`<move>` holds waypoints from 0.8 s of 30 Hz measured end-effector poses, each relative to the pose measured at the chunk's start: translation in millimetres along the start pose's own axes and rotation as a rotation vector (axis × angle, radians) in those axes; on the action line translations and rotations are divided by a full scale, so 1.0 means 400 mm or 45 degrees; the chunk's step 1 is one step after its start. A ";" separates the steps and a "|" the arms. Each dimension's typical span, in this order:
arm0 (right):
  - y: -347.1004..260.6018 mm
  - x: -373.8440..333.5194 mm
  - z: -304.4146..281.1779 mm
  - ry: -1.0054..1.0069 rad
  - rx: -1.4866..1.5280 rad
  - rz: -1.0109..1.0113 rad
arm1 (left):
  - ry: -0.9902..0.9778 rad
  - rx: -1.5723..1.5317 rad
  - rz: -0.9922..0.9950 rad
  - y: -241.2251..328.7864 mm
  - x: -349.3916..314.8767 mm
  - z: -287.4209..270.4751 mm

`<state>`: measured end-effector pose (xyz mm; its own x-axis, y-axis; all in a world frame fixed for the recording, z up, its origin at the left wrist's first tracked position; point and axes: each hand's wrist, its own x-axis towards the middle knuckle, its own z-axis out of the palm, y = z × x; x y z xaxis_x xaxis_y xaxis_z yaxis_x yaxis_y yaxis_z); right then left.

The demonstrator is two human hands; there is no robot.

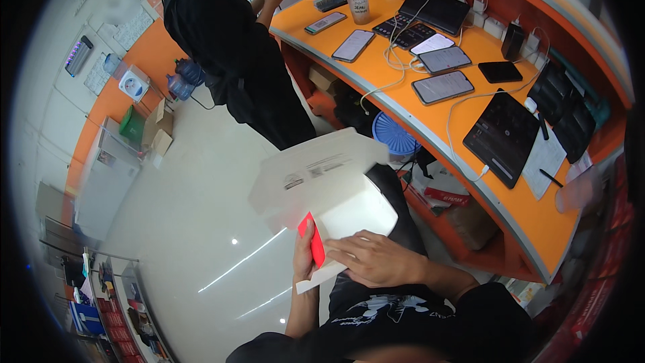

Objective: The person repeatedly folds flat-packed cardboard boxes into finished shapes. They pick up each box, fold the flaps to form the structure, and place the completed boxes on a nearby shelf. The task is performed one at a time in a repetitive loop.

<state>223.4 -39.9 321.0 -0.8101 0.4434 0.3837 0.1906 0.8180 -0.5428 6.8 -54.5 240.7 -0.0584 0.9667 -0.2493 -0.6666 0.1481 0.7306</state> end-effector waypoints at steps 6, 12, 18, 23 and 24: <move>0.022 0.009 0.062 0.275 -0.323 0.267 | 0.270 0.145 0.282 -0.020 0.052 0.064; 0.079 -0.018 0.059 0.377 0.288 0.538 | 0.246 0.160 0.366 -0.053 0.046 0.120; 0.077 -0.028 0.055 0.361 0.623 0.777 | 0.123 0.153 0.381 -0.087 0.044 0.099; 0.109 -0.043 0.091 0.332 0.708 0.773 | 0.038 0.097 0.314 -0.081 0.026 0.113; 0.106 -0.041 0.100 0.364 0.579 0.741 | 0.022 0.090 0.290 -0.084 0.022 0.101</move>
<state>222.6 -27.3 261.9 -0.4645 0.8812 0.0879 0.2445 0.2230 -0.9437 58.6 -42.8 239.6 -0.2149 0.9731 -0.0833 -0.5812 -0.0589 0.8116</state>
